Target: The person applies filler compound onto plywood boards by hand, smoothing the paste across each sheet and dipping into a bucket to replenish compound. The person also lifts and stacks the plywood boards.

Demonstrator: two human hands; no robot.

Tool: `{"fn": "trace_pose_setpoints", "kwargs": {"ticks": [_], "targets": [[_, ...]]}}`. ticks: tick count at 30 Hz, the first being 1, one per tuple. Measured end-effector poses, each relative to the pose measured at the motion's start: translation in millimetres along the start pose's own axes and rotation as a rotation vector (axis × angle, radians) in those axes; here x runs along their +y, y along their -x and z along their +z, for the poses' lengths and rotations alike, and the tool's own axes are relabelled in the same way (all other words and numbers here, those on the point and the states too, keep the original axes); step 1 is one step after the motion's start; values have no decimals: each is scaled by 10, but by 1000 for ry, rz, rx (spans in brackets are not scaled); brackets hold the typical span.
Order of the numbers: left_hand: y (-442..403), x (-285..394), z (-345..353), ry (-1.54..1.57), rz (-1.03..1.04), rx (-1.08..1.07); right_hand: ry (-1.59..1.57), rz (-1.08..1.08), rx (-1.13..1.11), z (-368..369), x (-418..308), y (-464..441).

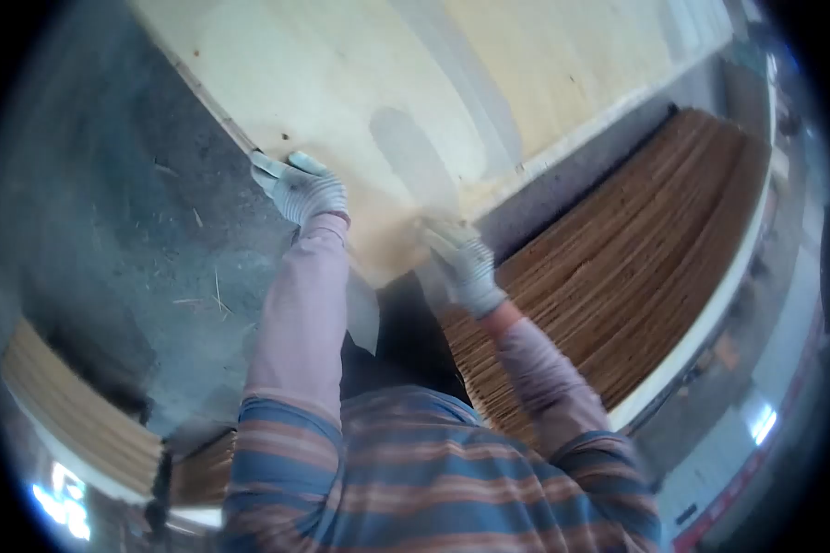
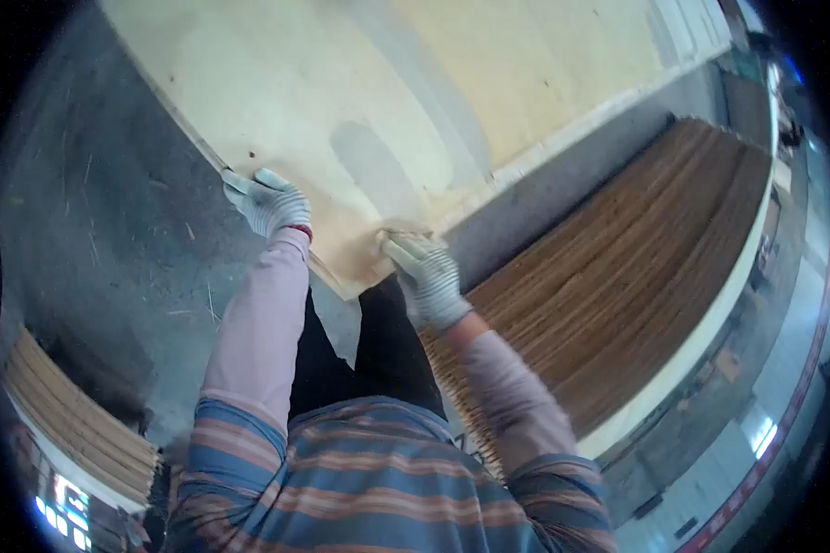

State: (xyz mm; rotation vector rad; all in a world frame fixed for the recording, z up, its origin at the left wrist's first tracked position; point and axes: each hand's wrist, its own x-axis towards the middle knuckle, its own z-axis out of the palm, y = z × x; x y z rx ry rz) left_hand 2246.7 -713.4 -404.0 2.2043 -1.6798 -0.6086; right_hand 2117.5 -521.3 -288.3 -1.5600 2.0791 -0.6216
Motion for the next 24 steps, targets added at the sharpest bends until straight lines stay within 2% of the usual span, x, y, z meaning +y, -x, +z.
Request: {"fn": "trace_pose_setpoints", "kwargs": {"ticks": [2, 4, 5, 6, 7, 8, 9, 11, 13, 14, 15, 17, 19, 21, 22, 23, 24], "targets": [[-28, -627, 280, 234, -117, -87, -122, 217, 94, 208, -271, 255], [48, 327, -51, -699, 105, 83, -327, 447, 199, 260, -209, 295], [11, 495, -100, -570, 243, 61, -483, 585, 227, 207, -122, 351], [-24, 647, -72, -503, 401, 48, -517, 725, 243, -217, -144, 273], [-61, 849, 66, -389, 546, 73, -688, 755, 404, -461, 34, 286], [-54, 1117, 224, -287, 640, 91, -862, 763, 558, -700, 238, 304], [-56, 986, 125, -205, 698, 123, -1045, 744, 671, -744, 194, 459], [53, 1141, 741, 305, 474, 41, -1003, 735, 801, -1601, 517, 249], [185, 1300, 714, -31, 426, 74, -1193, 694, 953, -2216, 887, 23], [289, 1454, 442, -614, 485, 145, -1276, 575, 945, -2489, 1148, -111], [309, 1400, 442, -613, 500, 154, -1364, 468, 928, -2677, 1445, -204], [154, 1458, 456, -611, 538, 174, -1463, 426, 969, -2956, 2169, -531], [112, 1342, 488, -630, 584, 209, -1556, 251, 945, -2877, 3370, -702], [76, 1305, 548, -635, 619, 236, -965, 579, 1023, -2862, 4096, -1028], [53, 1286, 540, -636, 633, 238, -634, 682, 986, -2970, 4329, -1130], [69, 1268, 574, -639, 641, 239, -303, 767, 922, -3093, 4587, -1233], [98, 1262, 593, -666, 623, 227, -232, 679, 818, -3144, 4727, -1409]]}}
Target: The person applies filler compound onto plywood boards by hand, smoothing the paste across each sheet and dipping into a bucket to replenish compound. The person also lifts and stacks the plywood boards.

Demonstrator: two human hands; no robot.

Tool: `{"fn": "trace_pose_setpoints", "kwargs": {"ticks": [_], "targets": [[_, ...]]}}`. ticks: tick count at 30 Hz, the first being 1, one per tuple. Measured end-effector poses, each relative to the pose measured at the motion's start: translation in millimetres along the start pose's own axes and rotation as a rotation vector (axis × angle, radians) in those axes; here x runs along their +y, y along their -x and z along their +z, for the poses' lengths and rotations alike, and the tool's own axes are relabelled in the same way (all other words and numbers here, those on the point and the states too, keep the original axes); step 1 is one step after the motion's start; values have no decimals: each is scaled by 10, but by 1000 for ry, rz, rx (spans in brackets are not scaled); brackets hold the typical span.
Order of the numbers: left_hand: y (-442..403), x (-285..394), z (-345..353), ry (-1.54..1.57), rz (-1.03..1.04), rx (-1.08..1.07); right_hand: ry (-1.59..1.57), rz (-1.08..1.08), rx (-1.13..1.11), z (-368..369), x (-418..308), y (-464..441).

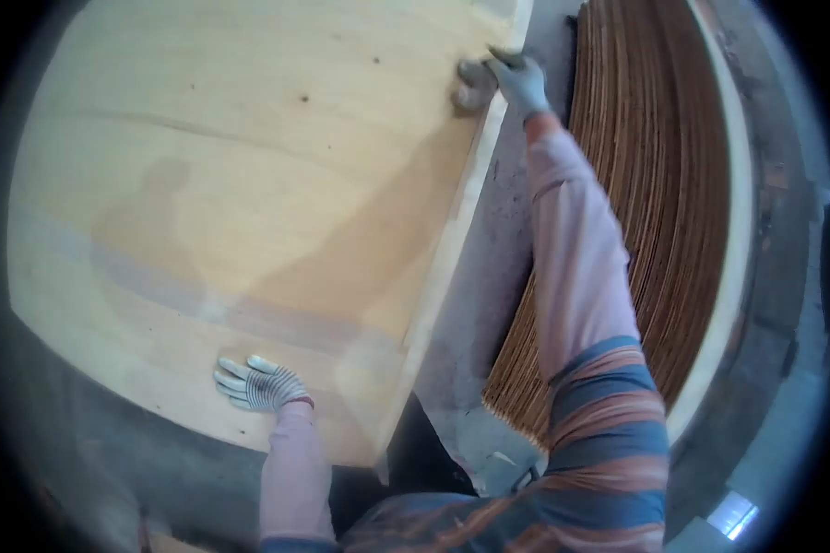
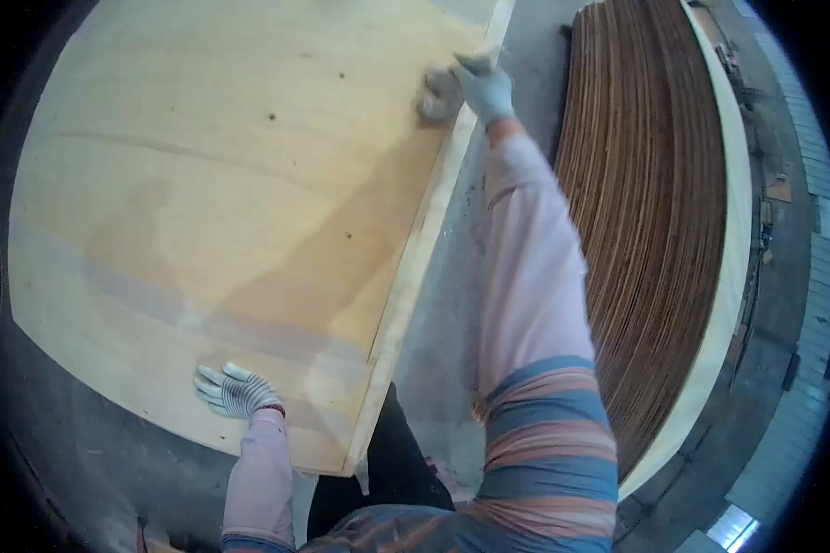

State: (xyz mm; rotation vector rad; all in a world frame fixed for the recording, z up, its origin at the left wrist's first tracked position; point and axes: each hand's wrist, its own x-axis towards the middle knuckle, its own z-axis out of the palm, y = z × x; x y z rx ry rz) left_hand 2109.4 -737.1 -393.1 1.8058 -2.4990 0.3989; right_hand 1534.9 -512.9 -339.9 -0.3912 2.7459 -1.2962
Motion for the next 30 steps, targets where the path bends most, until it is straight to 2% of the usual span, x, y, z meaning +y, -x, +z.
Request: {"fn": "trace_pose_setpoints", "kwargs": {"ticks": [1, 2, 5, 7, 10, 12, 13, 14, 16, 18, 20, 21, 22, 23, 24, 26, 27, 28, 29, 30], "targets": [[5, -27, 17, -5, 3, -6, 55, -99, -94, 91, -76, -64], [-4, -15, 15, -3, 1, -7, 287, -80, -270, 54, -155, -38], [-9, -15, 10, -1, -7, 5, -301, 114, -522, 58, -295, 750], [-28, 27, -92, 12, -18, -18, -405, 136, -487, 201, -258, 1455], [-51, 84, -195, 59, -52, -49, -455, 77, -413, 271, -837, 2786], [-53, 43, -198, 99, -68, -70, -207, -90, -358, 356, -1118, 3625], [-38, 6, -170, 122, -70, -74, 81, -199, -339, 386, -1279, 4028], [-29, -7, -131, 149, -70, -77, 120, -154, -323, 529, -1214, 4470], [73, 20, 407, 462, -122, -45, 322, -107, -351, 720, -1279, 5116], [84, -162, 362, 471, -56, -108, 6, 69, -373, 696, -1360, 5722], [-34, -284, -220, 160, 110, -231, -395, 246, -342, 568, -1590, 6305], [-43, -530, -151, 351, 285, -210, -513, 540, -415, 318, -1871, 6540], [-7, -921, -6, 534, 473, -188, -723, 569, -314, 180, -1978, 6909], [26, -1289, -45, 636, 529, -260, -634, 613, -304, -20, -2105, 7249], [1, -1648, -168, 739, 605, -328, -884, 656, -211, -101, -2100, 7721], [150, -2457, -471, 630, 627, -443, -1303, 779, 27, -339, -2258, 8600], [271, -2914, -550, 492, 717, -413, -1456, 702, 165, -393, -2259, 9063], [398, -3382, -456, 523, 734, -470, -1529, 765, 279, -633, -2510, 9379], [505, -3882, -168, 380, 702, -538, -1580, 731, 393, -775, -2646, 9665], [661, -4265, -146, 174, 579, -629, -1624, 708, 474, -884, -2741, 9925]]}}
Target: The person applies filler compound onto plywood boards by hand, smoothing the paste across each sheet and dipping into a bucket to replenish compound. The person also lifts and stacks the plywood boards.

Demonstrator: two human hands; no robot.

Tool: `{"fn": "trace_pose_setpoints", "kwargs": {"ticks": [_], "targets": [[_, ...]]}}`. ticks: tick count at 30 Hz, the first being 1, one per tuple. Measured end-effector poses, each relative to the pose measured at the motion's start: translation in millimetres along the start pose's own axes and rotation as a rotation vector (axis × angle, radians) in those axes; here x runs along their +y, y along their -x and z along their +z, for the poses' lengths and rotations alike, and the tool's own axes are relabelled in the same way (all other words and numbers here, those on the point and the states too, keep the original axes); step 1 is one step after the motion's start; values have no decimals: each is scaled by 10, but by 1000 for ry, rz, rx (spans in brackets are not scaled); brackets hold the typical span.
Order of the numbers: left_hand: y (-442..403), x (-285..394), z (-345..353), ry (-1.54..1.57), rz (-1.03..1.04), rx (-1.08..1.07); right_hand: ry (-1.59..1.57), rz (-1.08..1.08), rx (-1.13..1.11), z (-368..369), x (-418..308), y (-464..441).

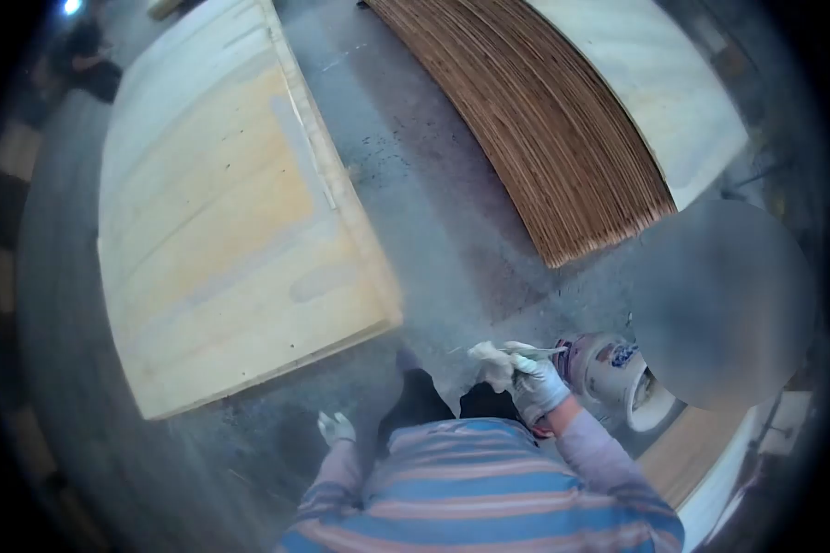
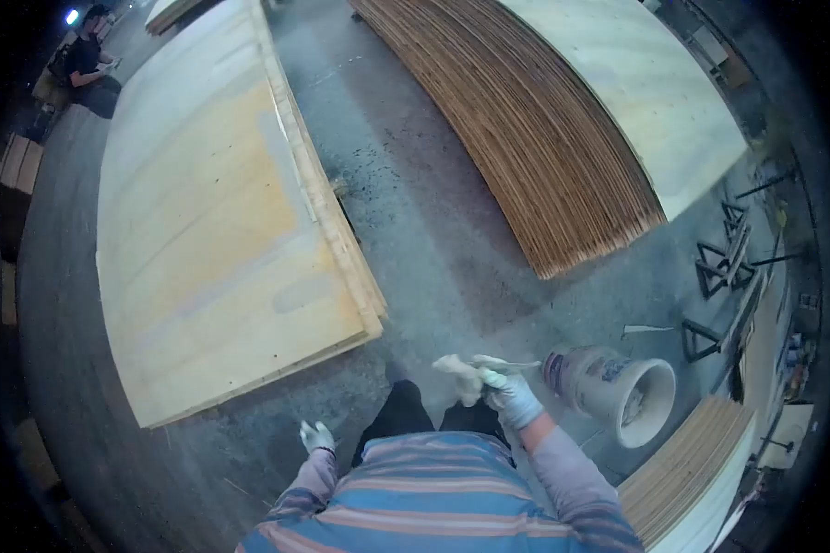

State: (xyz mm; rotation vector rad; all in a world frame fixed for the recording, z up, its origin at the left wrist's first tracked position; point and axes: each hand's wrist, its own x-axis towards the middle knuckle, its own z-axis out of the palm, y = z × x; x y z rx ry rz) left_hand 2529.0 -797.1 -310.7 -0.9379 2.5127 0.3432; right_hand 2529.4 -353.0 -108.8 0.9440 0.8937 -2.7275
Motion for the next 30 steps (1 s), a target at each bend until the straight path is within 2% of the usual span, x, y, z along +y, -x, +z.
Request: {"fn": "trace_pose_setpoints", "kwargs": {"ticks": [1, 2, 3, 4, 5, 6, 7, 8, 9, 10, 11, 12, 13, 14, 16, 17, 19, 20, 22, 23, 25, 27, 29, 30], "targets": [[236, -178, 30, 16, -130, -95, -54, -33, 13, -146, -76, 195], [454, -169, -2, -8, -262, -155, 37, -97, 56, -380, -97, 269], [611, -143, 75, 32, -372, -65, 139, -167, 73, -544, -104, 300], [542, -320, 398, 235, -304, -84, 232, -194, 17, -661, -240, 156], [396, -425, 834, 266, -273, 69, 299, -206, -16, -706, -203, 116], [-203, -811, 1699, 679, -277, 67, 363, -204, -25, -644, -168, 61], [-146, -407, 1457, 660, -197, 59, 434, -204, -37, -493, -186, -95], [96, 277, 894, 642, -117, 52, 513, -219, -59, -291, -266, -318], [-224, 434, 1160, 933, -12, 26, 516, -215, -128, -76, -282, -524], [-487, 615, 1232, 1307, -216, -285, 521, -209, -197, 165, -286, -730], [-442, 1028, 1011, 1431, -321, -240, 726, -405, -292, 524, -304, -889], [-340, 1429, 773, 1549, -428, -186, 724, -397, -338, 794, -290, -1155], [-459, 1524, 801, 1622, -365, -233, 720, -388, -384, 1065, -277, -1423], [-527, 1699, 732, 1653, -422, -188, 521, -168, -348, 1294, -209, -1743], [-781, 1834, 752, 1639, -491, -147, 529, -227, -351, 1858, -114, -2272], [-691, 2016, 550, 1749, -593, -38, 538, -256, -358, 2123, -70, -2584], [-679, 1913, 339, 1623, -514, -281, 322, -173, -508, 2514, 86, -3287], [-743, 1659, 535, 1655, -398, -446, 215, -122, -575, 2693, 160, -3648], [-760, 1490, 618, 1613, -416, -591, 324, -63, -577, 2699, 375, -4540], [-736, 1540, 411, 1530, -544, -580, 361, -47, -572, 2610, 468, -5022], [-796, 1554, 264, 1653, -669, -755, 1280, -664, -156, 2479, 522, -6015], [-895, 1546, 198, 1793, -775, -1010, 1607, -624, -348, 3084, 512, -5983], [-980, 1096, 828, 2320, -719, -1611, 1672, -266, -592, 2911, 569, -6232], [-964, 1211, 620, 1943, -703, -1281, 1694, -176, -660, 2785, 560, -6240]]}}
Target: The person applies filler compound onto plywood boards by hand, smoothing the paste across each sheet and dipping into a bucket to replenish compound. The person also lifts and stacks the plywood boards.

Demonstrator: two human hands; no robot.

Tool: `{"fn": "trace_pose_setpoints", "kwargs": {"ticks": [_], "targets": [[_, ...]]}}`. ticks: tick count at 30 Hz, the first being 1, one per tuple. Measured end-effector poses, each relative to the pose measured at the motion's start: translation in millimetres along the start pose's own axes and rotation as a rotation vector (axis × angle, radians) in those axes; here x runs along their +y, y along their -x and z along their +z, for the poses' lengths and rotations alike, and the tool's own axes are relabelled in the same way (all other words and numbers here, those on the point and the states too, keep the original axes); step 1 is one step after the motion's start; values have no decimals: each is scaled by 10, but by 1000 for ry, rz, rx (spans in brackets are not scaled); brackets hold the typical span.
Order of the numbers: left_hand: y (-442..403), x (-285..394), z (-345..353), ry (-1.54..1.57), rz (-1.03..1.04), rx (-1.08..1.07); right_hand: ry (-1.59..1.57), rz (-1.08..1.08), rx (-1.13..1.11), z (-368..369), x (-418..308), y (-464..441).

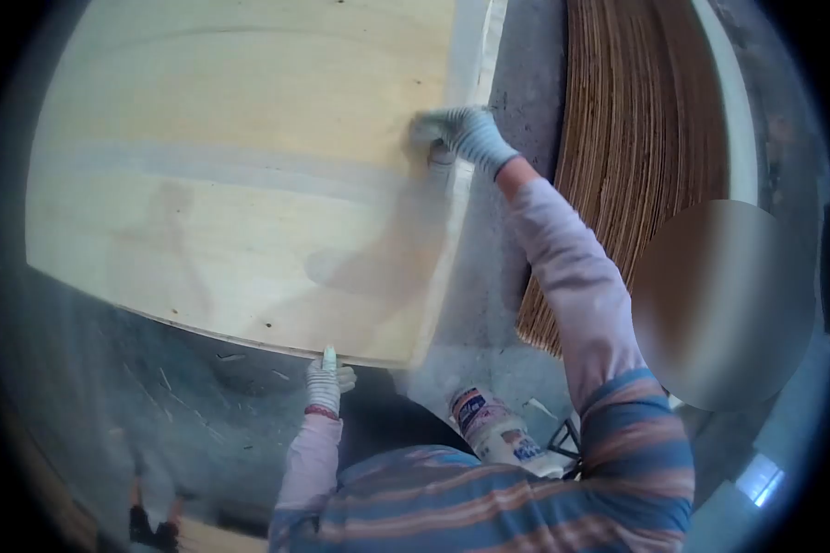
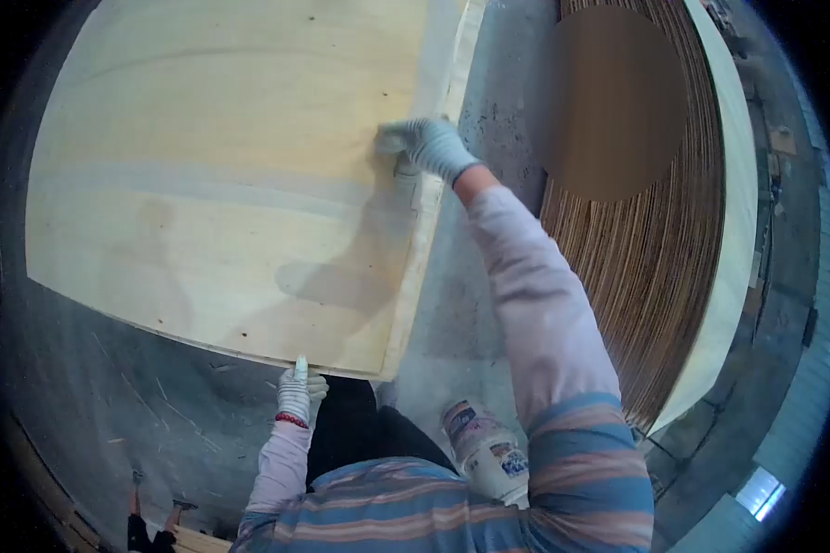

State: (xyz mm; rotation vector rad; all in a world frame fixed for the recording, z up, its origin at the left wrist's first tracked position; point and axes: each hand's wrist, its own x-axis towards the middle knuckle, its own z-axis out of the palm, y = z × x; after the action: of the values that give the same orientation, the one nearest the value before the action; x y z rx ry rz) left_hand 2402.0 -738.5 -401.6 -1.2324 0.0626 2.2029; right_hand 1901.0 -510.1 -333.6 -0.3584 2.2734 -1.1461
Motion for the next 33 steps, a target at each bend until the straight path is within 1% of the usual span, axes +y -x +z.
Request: {"fn": "trace_pose_setpoints", "kwargs": {"ticks": [2, 3, 4, 5, 6, 7, 8, 9, 10, 11, 12, 13, 14, 15, 16, 17, 18, 19, 20, 21, 22, 23, 24, 25, 26, 27, 28, 29, 30, 31, 33], "targets": [[84, -23, 560, -211, 152, 325, 75, -75, -24, 203, 215, 434], [102, -20, 747, -321, 240, 480, 143, -129, 14, 331, 335, 680], [90, 23, 744, -261, 211, 474, 232, -165, 52, 468, 421, 971], [96, -27, 755, -317, 282, 497, 258, -276, 158, 524, 129, 1343], [101, -125, 761, -382, 357, 518, 347, 40, -56, 492, -209, 1641], [76, -187, 748, -460, 437, 532, 496, -114, -48, 574, -210, 1909], [-51, -179, 633, -423, 434, 732, 105, 11, -82, 700, -119, 2202], [152, -281, 1037, -515, 493, 732, -285, 139, -68, 819, -20, 2486], [69, -221, 900, -440, 521, 652, -474, 176, 48, 863, 118, 2927], [-25, -162, 682, -376, 507, 572, -662, 191, 171, 899, 271, 3364], [-60, -121, 693, -356, 509, 304, -708, 286, 335, 853, 224, 3921], [-112, -80, 698, -305, 467, 57, -760, 393, 496, 881, 236, 4515], [-133, 16, 726, -300, 356, 103, -706, 446, 674, 1025, 431, 5162], [-146, 106, 745, -291, 245, 146, -746, 599, 847, 1066, 484, 5807], [-373, 513, 461, -326, 241, 240, -782, 739, 992, 1021, 596, 6448], [-572, 865, 209, -360, 233, 334, -1112, 666, 1223, 1272, 858, 7138], [-722, 1127, 106, -664, 276, 365, -852, 807, 1437, 1315, 916, 7732], [-825, 1261, 99, -967, 317, 421, -572, 994, 1616, 1363, 966, 8325], [-949, 1209, 225, -1047, 313, 338, -327, 1207, 1581, 1441, 1169, 8955], [-975, 1153, 334, -1114, 323, 261, -152, 1251, 1852, 1905, 1669, 9536], [-935, 1188, 344, -1170, 353, 198, 130, 1352, 1753, 2040, 1906, 10015], [-857, 1131, 417, -1016, 288, 297, 420, 1461, 1650, 2179, 2125, 10487], [-795, 1066, 428, -754, 173, 419, 529, 1528, 1532, 2156, 2402, 10659], [-708, 1003, 487, -490, 89, 514, 522, 1534, 1416, 1975, 2543, 10668], [-625, 953, 544, -250, 18, 577, 454, 1473, 1364, 1856, 2627, 10434], [-532, 532, 808, -628, 134, 501, 337, 1347, 1368, 1810, 2627, 10107], [-435, 51, 1108, -1000, 278, 480, 145, 1140, 1417, 1858, 2695, 9543], [-586, 284, 970, -672, -73, 90, -64, 942, 1446, 1895, 2755, 8967], [-616, 129, 939, -695, 103, 341, -214, 809, 1375, 1821, 2508, 8360], [-622, -12, 992, -696, 260, 596, -291, 711, 1213, 1634, 2008, 7576], [-950, -155, 858, -455, 504, 731, -349, 525, 885, 1284, 1268, 6113]]}}
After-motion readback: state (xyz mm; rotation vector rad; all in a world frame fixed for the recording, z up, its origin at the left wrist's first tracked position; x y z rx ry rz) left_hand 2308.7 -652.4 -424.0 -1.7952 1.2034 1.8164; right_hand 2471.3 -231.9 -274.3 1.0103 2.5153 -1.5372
